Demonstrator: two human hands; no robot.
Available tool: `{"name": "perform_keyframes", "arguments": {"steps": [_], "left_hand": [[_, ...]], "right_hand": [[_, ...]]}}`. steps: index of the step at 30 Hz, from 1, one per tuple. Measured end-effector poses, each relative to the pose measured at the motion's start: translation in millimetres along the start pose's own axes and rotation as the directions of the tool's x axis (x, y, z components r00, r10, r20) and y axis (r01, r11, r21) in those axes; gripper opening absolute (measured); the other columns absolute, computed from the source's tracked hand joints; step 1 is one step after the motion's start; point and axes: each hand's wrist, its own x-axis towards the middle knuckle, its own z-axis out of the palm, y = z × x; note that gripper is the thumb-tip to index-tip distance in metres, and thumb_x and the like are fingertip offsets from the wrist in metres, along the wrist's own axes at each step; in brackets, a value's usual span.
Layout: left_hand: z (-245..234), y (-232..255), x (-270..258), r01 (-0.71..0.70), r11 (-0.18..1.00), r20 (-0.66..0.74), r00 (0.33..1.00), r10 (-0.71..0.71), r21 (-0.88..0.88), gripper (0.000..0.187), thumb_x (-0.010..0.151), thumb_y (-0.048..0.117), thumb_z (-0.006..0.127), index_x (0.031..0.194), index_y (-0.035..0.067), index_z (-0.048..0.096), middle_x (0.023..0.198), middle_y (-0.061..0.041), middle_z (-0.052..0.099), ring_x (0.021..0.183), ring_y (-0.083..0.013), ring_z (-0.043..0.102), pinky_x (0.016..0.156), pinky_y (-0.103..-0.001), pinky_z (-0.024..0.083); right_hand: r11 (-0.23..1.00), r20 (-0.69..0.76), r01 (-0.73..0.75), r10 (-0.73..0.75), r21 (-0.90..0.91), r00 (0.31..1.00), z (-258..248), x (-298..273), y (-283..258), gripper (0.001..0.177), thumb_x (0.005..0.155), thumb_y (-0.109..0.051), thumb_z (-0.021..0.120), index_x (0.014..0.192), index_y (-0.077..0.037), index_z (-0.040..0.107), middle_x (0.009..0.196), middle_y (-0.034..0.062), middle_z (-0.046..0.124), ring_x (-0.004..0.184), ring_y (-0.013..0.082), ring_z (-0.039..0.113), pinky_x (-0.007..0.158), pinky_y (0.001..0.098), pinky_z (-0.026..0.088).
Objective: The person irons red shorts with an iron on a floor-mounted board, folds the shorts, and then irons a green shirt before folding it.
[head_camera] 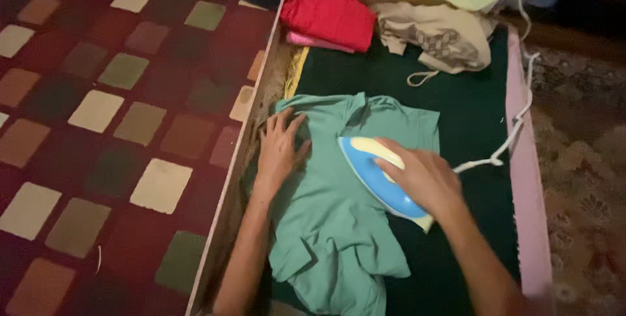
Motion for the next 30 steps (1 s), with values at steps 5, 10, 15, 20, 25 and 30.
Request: {"name": "perform_keyframes", "arguments": {"steps": [5, 10, 15, 20, 25, 30], "left_hand": [[-5, -1, 8, -0.036, 0.995, -0.044, 0.999, 0.032, -0.095, 0.073, 0.074, 0.019, 0.082, 0.14, 0.007, 0.053, 0.145, -0.019, 0.05, 0.134, -0.0425, 0.042, 0.111, -0.056, 0.039], [-19, 1, -3, -0.017, 0.995, -0.104, 0.995, 0.008, -0.094, 0.07, 0.077, -0.011, 0.065, 0.144, 0.006, 0.056, 0.151, -0.018, 0.051, 0.139, -0.0421, 0.044, 0.117, -0.05, 0.04], [-18, -7, -11, 0.082, 0.935, -0.146, 0.979, -0.14, -0.346, 0.06, 0.078, -0.014, 0.059, 0.135, 0.004, 0.061, 0.145, -0.021, 0.055, 0.133, -0.0408, 0.055, 0.105, -0.042, 0.05], [-13, -13, -6, 0.03, 0.915, -0.196, 0.973, -0.118, -0.402, 0.054, 0.081, -0.012, 0.06, 0.133, 0.002, 0.061, 0.141, -0.021, 0.061, 0.129, -0.0393, 0.06, 0.103, -0.039, 0.052], [-14, -10, -8, 0.068, 0.925, -0.161, 0.977, -0.137, -0.375, 0.051, 0.079, -0.01, 0.063, 0.129, 0.001, 0.064, 0.141, -0.023, 0.06, 0.131, -0.0409, 0.057, 0.11, -0.042, 0.047], [-10, -8, -17, 0.092, 0.921, -0.153, 0.975, -0.161, -0.379, 0.053, 0.082, -0.006, 0.068, 0.134, 0.001, 0.057, 0.145, -0.022, 0.055, 0.135, -0.0415, 0.053, 0.113, -0.044, 0.044]], "right_hand": [[0.915, -0.166, 0.319, -0.365, -0.248, 0.916, 4, 43, -51, 0.053, 0.096, -0.055, 0.054, 0.145, -0.036, 0.055, 0.1, 0.0175, 0.076, 0.095, 0.0388, 0.071, 0.085, 0.051, 0.055], [0.929, -0.084, 0.345, -0.357, -0.132, 0.93, 0, 18, -31, 0.057, 0.09, -0.055, 0.056, 0.145, -0.04, 0.053, 0.102, 0.0168, 0.075, 0.094, 0.0396, 0.07, 0.082, 0.0514, 0.055], [0.947, 0.14, 0.198, -0.167, -0.253, 0.976, 1, 13, -37, 0.058, 0.089, -0.057, 0.053, 0.146, -0.05, 0.046, 0.103, 0.0124, 0.075, 0.091, 0.0335, 0.075, 0.083, 0.0482, 0.058], [0.828, -0.011, 0.463, -0.491, -0.316, 0.871, 10, 39, -79, 0.054, 0.093, -0.058, 0.054, 0.144, -0.042, 0.054, 0.096, 0.0168, 0.074, 0.089, 0.0393, 0.071, 0.08, 0.0525, 0.056], [0.884, 0.027, 0.423, -0.427, -0.198, 0.904, -2, 24, -48, 0.056, 0.09, -0.057, 0.055, 0.144, -0.043, 0.051, 0.094, 0.0156, 0.075, 0.084, 0.0373, 0.073, 0.076, 0.05, 0.057], [0.935, 0.102, 0.266, -0.248, -0.237, 0.963, -3, 9, -20, 0.06, 0.088, -0.055, 0.054, 0.148, -0.05, 0.047, 0.096, 0.0155, 0.076, 0.085, 0.0354, 0.074, 0.078, 0.0499, 0.057]]}}
